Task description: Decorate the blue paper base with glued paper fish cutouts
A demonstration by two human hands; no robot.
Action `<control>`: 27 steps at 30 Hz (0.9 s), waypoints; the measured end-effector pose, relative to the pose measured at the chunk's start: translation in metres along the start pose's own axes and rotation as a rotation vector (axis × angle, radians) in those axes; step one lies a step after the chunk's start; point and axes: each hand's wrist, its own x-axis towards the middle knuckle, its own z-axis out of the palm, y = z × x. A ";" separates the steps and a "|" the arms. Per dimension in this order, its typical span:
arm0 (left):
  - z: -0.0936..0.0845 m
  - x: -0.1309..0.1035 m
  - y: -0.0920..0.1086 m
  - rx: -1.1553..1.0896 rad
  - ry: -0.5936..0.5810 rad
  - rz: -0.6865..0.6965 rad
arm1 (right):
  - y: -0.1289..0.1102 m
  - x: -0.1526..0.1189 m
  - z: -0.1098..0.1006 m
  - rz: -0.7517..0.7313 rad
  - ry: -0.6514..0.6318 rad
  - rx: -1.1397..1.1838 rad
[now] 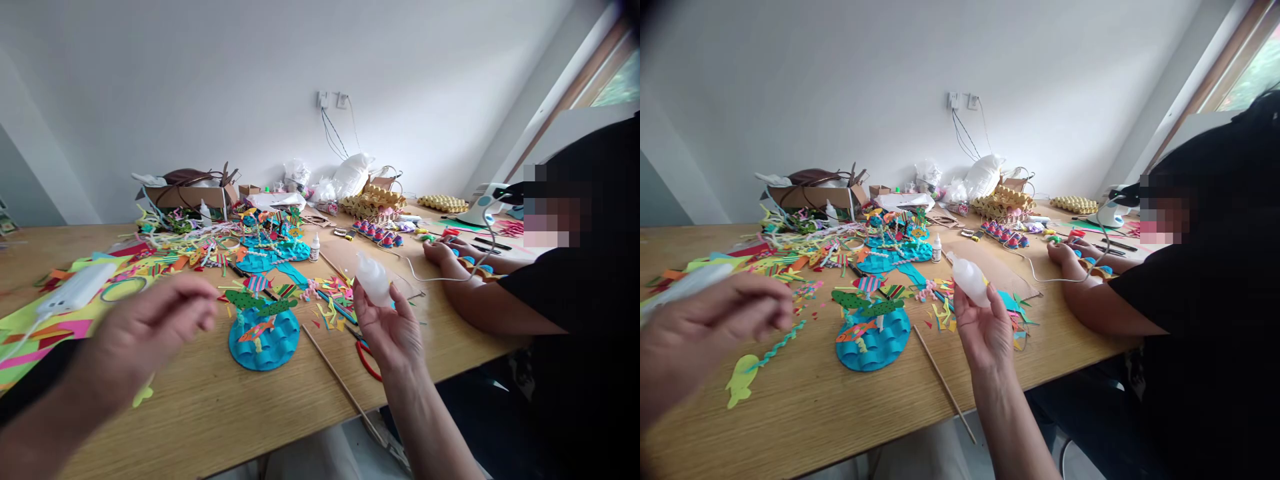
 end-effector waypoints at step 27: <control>0.200 -0.004 0.007 -0.908 -0.280 -0.131 | -0.001 -0.030 -0.051 -0.392 -0.188 -1.248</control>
